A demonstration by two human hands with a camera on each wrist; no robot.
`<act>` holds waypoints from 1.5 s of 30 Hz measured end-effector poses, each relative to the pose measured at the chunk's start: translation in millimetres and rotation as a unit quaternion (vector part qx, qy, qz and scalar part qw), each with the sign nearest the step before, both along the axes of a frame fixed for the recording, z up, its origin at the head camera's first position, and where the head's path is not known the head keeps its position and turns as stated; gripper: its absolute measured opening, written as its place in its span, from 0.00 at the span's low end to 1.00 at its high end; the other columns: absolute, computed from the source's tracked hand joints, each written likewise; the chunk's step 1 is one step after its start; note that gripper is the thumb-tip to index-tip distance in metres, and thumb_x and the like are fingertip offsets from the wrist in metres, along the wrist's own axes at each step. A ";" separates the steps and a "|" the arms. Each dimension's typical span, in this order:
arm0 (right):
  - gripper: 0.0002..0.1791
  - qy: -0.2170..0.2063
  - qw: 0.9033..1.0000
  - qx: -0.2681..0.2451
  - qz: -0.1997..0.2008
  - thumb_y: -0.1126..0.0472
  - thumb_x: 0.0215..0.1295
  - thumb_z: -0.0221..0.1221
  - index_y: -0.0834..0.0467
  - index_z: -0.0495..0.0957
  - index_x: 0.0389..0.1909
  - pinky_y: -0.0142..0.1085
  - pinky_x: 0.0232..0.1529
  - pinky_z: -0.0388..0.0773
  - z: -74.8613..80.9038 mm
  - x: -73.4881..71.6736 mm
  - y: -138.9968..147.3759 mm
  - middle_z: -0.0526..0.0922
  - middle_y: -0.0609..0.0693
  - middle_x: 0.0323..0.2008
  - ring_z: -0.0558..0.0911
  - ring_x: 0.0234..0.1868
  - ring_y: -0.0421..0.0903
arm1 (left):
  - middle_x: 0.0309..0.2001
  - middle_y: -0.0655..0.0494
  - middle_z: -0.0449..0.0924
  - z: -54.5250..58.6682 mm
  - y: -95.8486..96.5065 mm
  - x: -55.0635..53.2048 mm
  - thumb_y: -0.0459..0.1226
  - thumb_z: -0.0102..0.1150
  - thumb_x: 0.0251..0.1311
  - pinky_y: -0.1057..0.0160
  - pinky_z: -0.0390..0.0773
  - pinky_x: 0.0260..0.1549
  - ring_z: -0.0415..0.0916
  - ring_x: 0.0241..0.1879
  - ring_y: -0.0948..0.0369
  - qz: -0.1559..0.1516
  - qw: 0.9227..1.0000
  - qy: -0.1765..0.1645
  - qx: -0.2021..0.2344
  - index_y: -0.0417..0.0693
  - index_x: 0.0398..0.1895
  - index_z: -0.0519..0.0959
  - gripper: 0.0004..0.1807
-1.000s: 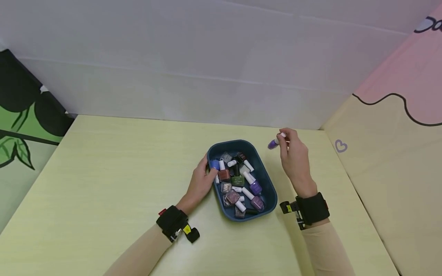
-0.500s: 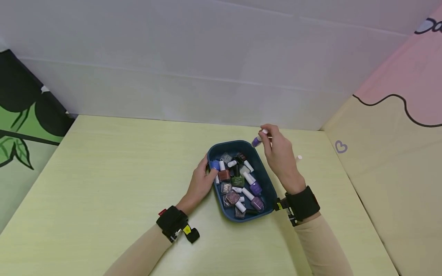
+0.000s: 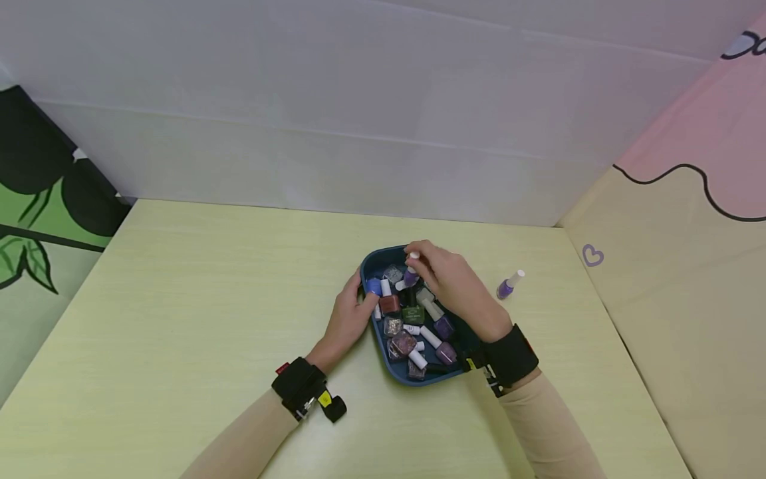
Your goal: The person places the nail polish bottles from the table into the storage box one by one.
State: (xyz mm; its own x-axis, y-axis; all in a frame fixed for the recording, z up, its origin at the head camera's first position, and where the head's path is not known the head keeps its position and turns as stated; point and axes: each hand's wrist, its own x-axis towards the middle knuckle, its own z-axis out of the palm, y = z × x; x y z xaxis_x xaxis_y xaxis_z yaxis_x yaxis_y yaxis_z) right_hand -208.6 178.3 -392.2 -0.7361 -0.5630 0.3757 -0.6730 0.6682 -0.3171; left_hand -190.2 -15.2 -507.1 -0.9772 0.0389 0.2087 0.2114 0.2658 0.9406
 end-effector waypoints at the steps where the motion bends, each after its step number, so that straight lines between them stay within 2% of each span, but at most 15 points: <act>1: 0.16 -0.014 1.000 0.009 0.015 0.55 0.72 0.47 0.60 0.73 0.53 0.33 0.29 0.74 -0.4 0.3 -1.0 0.80 0.49 0.36 0.73 0.28 0.38 | 0.68 0.49 0.62 0.1 0.0 0.1 0.34 0.50 0.61 0.56 0.59 0.65 0.56 0.67 0.60 0.000 1.000 -0.002 0.001 0.47 0.73 0.58 0.34; 4: 0.16 -0.057 0.996 0.037 0.052 0.56 0.71 0.49 0.59 0.74 0.53 0.31 0.33 0.76 -1.3 1.4 -3.2 0.80 0.47 0.39 0.74 0.31 0.36 | 0.68 0.50 0.63 -0.2 -0.3 0.3 0.34 0.50 0.61 0.56 0.60 0.64 0.56 0.66 0.61 -0.002 1.000 -0.004 0.003 0.47 0.73 0.58 0.34; 8: 0.14 -0.106 0.990 0.062 0.076 0.57 0.70 0.51 0.57 0.76 0.52 0.30 0.33 0.75 -3.1 2.1 -5.1 0.79 0.43 0.37 0.73 0.30 0.35 | 0.68 0.51 0.63 -0.7 -0.2 -0.1 0.34 0.50 0.61 0.57 0.60 0.64 0.56 0.66 0.63 -0.003 1.000 0.000 0.004 0.47 0.72 0.59 0.33; 18: 0.14 -0.164 0.976 0.109 0.090 0.56 0.68 0.53 0.56 0.80 0.49 0.30 0.30 0.75 -7.8 0.4 -8.4 0.81 0.42 0.35 0.74 0.28 0.35 | 0.68 0.47 0.62 0.0 -0.1 0.8 0.32 0.50 0.60 0.53 0.60 0.64 0.57 0.66 0.58 -0.007 1.000 0.009 0.007 0.45 0.72 0.58 0.34; 25: 0.12 -0.228 0.959 0.152 0.077 0.54 0.65 0.56 0.53 0.81 0.46 0.29 0.27 0.73 -11.6 -0.2 -10.3 0.81 0.41 0.31 0.74 0.24 0.34 | 0.68 0.48 0.63 -0.6 0.6 0.4 0.33 0.50 0.60 0.54 0.60 0.64 0.57 0.66 0.60 0.003 1.000 0.011 -0.001 0.45 0.72 0.58 0.34; 31: 0.12 -0.243 0.953 0.165 0.075 0.54 0.62 0.59 0.55 0.82 0.43 0.31 0.28 0.74 -13.9 -0.3 -11.0 0.80 0.42 0.29 0.74 0.24 0.36 | 0.67 0.46 0.64 0.1 1.4 0.2 0.33 0.50 0.59 0.52 0.62 0.63 0.59 0.65 0.58 0.010 1.000 0.012 -0.006 0.43 0.72 0.59 0.34; 45: 0.14 -0.256 0.947 0.182 0.072 0.56 0.62 0.59 0.56 0.79 0.47 0.32 0.31 0.73 -15.4 0.9 -11.4 0.78 0.43 0.28 0.73 0.27 0.39 | 0.67 0.49 0.63 1.7 -0.3 1.8 0.33 0.51 0.60 0.54 0.60 0.64 0.57 0.65 0.60 0.006 1.000 -0.005 -0.005 0.47 0.72 0.58 0.34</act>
State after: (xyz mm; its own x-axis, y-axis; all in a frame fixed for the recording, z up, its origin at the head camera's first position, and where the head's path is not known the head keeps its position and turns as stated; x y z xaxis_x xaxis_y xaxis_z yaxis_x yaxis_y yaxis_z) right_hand -207.8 166.9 -407.6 -0.6746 -0.6951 -0.2485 -0.5858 0.7089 -0.3928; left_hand -188.4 -15.6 -505.4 -0.9797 0.0296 0.1981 0.1985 0.2770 0.9401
